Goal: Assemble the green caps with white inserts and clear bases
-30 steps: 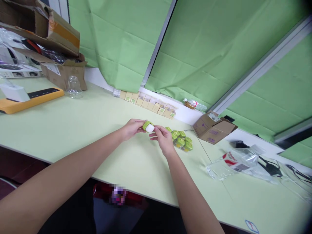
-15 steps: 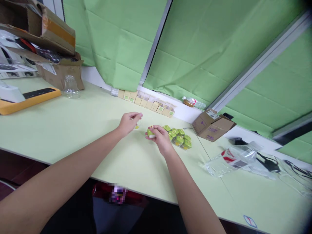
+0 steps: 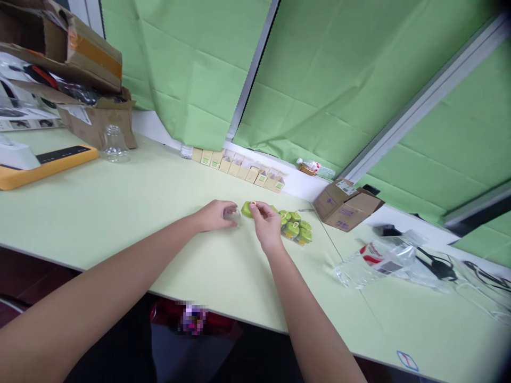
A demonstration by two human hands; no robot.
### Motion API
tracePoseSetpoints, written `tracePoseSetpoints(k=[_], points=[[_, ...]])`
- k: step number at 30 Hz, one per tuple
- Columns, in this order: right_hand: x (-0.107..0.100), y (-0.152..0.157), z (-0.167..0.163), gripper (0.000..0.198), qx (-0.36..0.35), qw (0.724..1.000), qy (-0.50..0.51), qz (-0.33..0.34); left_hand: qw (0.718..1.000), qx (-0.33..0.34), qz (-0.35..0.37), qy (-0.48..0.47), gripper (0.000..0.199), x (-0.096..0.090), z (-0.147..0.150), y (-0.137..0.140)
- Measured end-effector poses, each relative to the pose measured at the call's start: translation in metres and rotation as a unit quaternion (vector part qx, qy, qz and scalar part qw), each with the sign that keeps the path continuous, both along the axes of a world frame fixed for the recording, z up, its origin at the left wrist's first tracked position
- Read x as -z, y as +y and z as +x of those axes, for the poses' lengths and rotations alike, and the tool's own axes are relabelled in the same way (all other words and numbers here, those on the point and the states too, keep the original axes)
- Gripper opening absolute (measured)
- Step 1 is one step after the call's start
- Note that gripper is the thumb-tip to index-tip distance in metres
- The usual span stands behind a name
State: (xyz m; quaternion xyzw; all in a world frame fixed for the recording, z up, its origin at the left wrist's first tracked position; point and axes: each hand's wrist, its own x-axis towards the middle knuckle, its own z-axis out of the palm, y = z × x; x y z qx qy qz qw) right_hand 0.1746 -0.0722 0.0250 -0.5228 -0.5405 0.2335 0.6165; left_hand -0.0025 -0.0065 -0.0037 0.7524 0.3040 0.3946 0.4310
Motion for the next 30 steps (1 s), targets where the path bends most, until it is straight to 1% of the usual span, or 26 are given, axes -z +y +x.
tracePoseSetpoints(k=[2,5,10,17,25,30], points=[[0.002,0.000,-0.001,0.032,-0.009,1.000,-0.022,0.003,0.999,0.041,0.013,0.023,0.040,-0.004,0.004,-0.008],[0.006,0.000,-0.002,0.033,-0.018,0.999,-0.048,0.003,0.997,0.063,0.007,0.031,0.036,-0.007,0.009,-0.015],[0.012,0.002,0.000,0.031,-0.027,0.996,-0.088,0.005,0.998,0.043,0.006,0.042,0.041,-0.007,0.010,-0.014],[0.009,-0.002,0.002,0.022,-0.048,0.979,-0.199,0.012,0.997,0.036,0.020,0.066,0.042,-0.012,0.007,-0.015],[0.008,-0.003,0.005,0.020,-0.084,0.970,-0.226,-0.008,0.995,0.062,0.024,0.074,0.044,-0.009,0.004,-0.013],[0.008,-0.002,0.007,0.021,-0.097,0.974,-0.202,-0.036,0.994,0.072,0.027,0.073,0.044,-0.008,0.004,-0.013]])
